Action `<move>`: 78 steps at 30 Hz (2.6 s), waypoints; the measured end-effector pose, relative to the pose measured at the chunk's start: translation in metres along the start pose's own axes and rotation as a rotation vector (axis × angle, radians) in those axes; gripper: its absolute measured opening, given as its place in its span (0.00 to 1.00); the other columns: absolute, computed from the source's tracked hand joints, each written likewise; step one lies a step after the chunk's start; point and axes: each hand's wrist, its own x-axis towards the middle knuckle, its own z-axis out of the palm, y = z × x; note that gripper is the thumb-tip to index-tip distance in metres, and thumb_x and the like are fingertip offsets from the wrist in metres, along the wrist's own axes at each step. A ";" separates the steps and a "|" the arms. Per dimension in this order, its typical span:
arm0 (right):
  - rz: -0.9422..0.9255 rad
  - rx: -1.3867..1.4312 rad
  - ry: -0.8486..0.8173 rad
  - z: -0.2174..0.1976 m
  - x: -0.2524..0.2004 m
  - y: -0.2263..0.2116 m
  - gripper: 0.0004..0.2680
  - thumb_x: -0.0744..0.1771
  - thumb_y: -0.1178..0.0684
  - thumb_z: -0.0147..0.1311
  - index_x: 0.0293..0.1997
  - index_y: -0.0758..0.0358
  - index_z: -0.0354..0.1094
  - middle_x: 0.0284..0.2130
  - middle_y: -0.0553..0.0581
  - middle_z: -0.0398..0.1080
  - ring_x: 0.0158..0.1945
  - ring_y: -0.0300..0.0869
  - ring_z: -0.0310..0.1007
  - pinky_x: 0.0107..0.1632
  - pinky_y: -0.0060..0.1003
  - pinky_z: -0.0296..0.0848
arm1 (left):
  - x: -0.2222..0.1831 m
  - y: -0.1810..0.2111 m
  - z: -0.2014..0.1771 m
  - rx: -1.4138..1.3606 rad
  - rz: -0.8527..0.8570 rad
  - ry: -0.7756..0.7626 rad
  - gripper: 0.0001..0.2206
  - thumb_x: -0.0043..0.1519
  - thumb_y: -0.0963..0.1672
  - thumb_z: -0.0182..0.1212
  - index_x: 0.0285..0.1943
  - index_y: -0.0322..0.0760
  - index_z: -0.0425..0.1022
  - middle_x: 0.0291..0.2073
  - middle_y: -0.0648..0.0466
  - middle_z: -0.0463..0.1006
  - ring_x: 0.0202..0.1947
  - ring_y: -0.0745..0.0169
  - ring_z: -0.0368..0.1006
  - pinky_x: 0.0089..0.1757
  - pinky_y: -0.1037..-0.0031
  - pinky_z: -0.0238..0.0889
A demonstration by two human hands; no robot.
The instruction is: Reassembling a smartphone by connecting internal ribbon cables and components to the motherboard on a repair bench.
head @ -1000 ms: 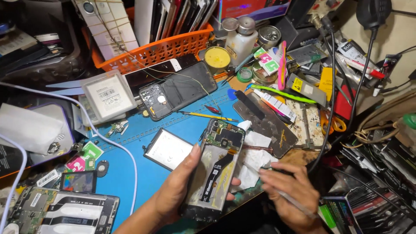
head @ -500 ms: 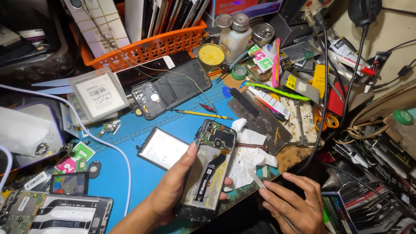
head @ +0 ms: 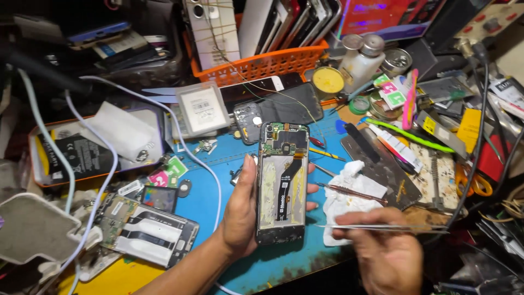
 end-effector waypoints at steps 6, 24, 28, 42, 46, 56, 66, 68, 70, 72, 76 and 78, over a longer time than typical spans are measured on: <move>0.029 -0.212 -0.107 0.063 0.009 -0.010 0.05 0.64 0.60 0.62 0.38 0.68 0.69 0.27 0.68 0.82 0.25 0.46 0.84 0.32 0.33 0.83 | -0.004 0.003 -0.008 0.024 -0.058 0.056 0.46 0.57 0.65 0.39 0.72 0.29 0.68 0.54 0.35 0.78 0.46 0.48 0.79 0.41 0.59 0.77; 0.073 -0.422 -0.140 0.076 0.010 0.013 0.06 0.62 0.56 0.66 0.36 0.63 0.74 0.33 0.58 0.80 0.52 0.41 0.81 0.51 0.32 0.79 | -0.002 0.000 -0.003 0.241 0.172 0.156 0.35 0.64 0.58 0.37 0.65 0.28 0.70 0.62 0.41 0.77 0.54 0.47 0.78 0.48 0.58 0.77; 0.095 -0.253 -0.134 0.069 0.012 0.018 0.05 0.64 0.58 0.63 0.39 0.63 0.72 0.36 0.59 0.80 0.54 0.43 0.80 0.56 0.35 0.77 | 0.000 -0.004 -0.009 0.166 0.177 0.093 0.37 0.64 0.60 0.37 0.68 0.28 0.68 0.63 0.41 0.75 0.56 0.45 0.76 0.50 0.59 0.75; 0.043 -0.007 -0.057 0.045 0.014 0.006 0.05 0.66 0.58 0.58 0.41 0.66 0.66 0.32 0.70 0.79 0.33 0.48 0.80 0.39 0.33 0.74 | 0.002 -0.003 -0.015 0.034 0.093 0.027 0.37 0.64 0.59 0.40 0.71 0.28 0.65 0.66 0.40 0.72 0.56 0.47 0.74 0.51 0.57 0.74; -0.140 -0.201 0.086 0.005 0.026 -0.008 0.06 0.65 0.56 0.60 0.41 0.64 0.67 0.32 0.67 0.77 0.35 0.48 0.81 0.46 0.32 0.77 | 0.004 -0.002 -0.014 0.002 0.081 0.038 0.35 0.64 0.58 0.42 0.70 0.27 0.66 0.63 0.37 0.74 0.54 0.41 0.75 0.50 0.52 0.74; -0.109 -0.819 0.167 -0.038 0.025 -0.025 0.05 0.65 0.56 0.63 0.35 0.63 0.71 0.26 0.54 0.74 0.30 0.36 0.74 0.35 0.27 0.72 | 0.003 -0.008 -0.010 -0.033 0.027 -0.040 0.32 0.68 0.55 0.42 0.71 0.25 0.62 0.63 0.33 0.73 0.54 0.41 0.76 0.50 0.53 0.75; -0.592 -0.949 -0.144 -0.054 0.017 -0.027 0.06 0.63 0.60 0.64 0.40 0.61 0.73 0.37 0.58 0.80 0.38 0.41 0.80 0.46 0.31 0.79 | 0.004 -0.003 -0.010 -0.001 0.065 0.010 0.32 0.67 0.56 0.44 0.70 0.25 0.64 0.60 0.30 0.75 0.52 0.38 0.78 0.48 0.50 0.76; -0.715 -1.013 -0.226 -0.052 0.015 -0.034 0.06 0.63 0.59 0.64 0.40 0.62 0.72 0.38 0.59 0.80 0.37 0.43 0.80 0.43 0.30 0.78 | 0.005 -0.004 -0.010 -0.024 0.056 0.024 0.33 0.67 0.56 0.43 0.69 0.25 0.65 0.60 0.30 0.75 0.51 0.39 0.78 0.48 0.51 0.76; -0.845 -1.056 -0.314 -0.055 0.011 -0.036 0.07 0.62 0.58 0.65 0.40 0.62 0.72 0.39 0.60 0.80 0.37 0.45 0.79 0.41 0.29 0.78 | 0.007 -0.004 -0.008 -0.036 0.060 0.047 0.33 0.67 0.56 0.43 0.69 0.24 0.65 0.60 0.30 0.76 0.50 0.39 0.78 0.47 0.51 0.76; -0.735 -1.002 -0.223 -0.062 0.007 -0.034 0.05 0.62 0.58 0.64 0.37 0.58 0.73 0.37 0.54 0.80 0.34 0.41 0.76 0.46 0.29 0.74 | 0.007 -0.001 -0.008 -0.116 -0.032 0.096 0.36 0.64 0.58 0.42 0.69 0.25 0.66 0.59 0.34 0.76 0.51 0.40 0.76 0.49 0.50 0.73; -0.574 -0.936 -0.372 -0.104 0.001 -0.028 0.06 0.70 0.50 0.45 0.41 0.53 0.69 0.43 0.55 0.80 0.44 0.42 0.79 0.54 0.30 0.75 | 0.003 0.002 -0.009 -0.092 -0.020 0.045 0.36 0.65 0.58 0.42 0.72 0.27 0.64 0.63 0.33 0.73 0.53 0.42 0.76 0.50 0.54 0.74; -0.387 -0.636 0.037 -0.084 -0.010 -0.012 0.18 0.77 0.43 0.32 0.36 0.67 0.59 0.40 0.74 0.73 0.48 0.55 0.75 0.59 0.42 0.74 | 0.002 0.003 -0.007 -0.085 -0.043 0.014 0.35 0.66 0.58 0.40 0.73 0.27 0.63 0.65 0.34 0.72 0.56 0.41 0.74 0.52 0.53 0.72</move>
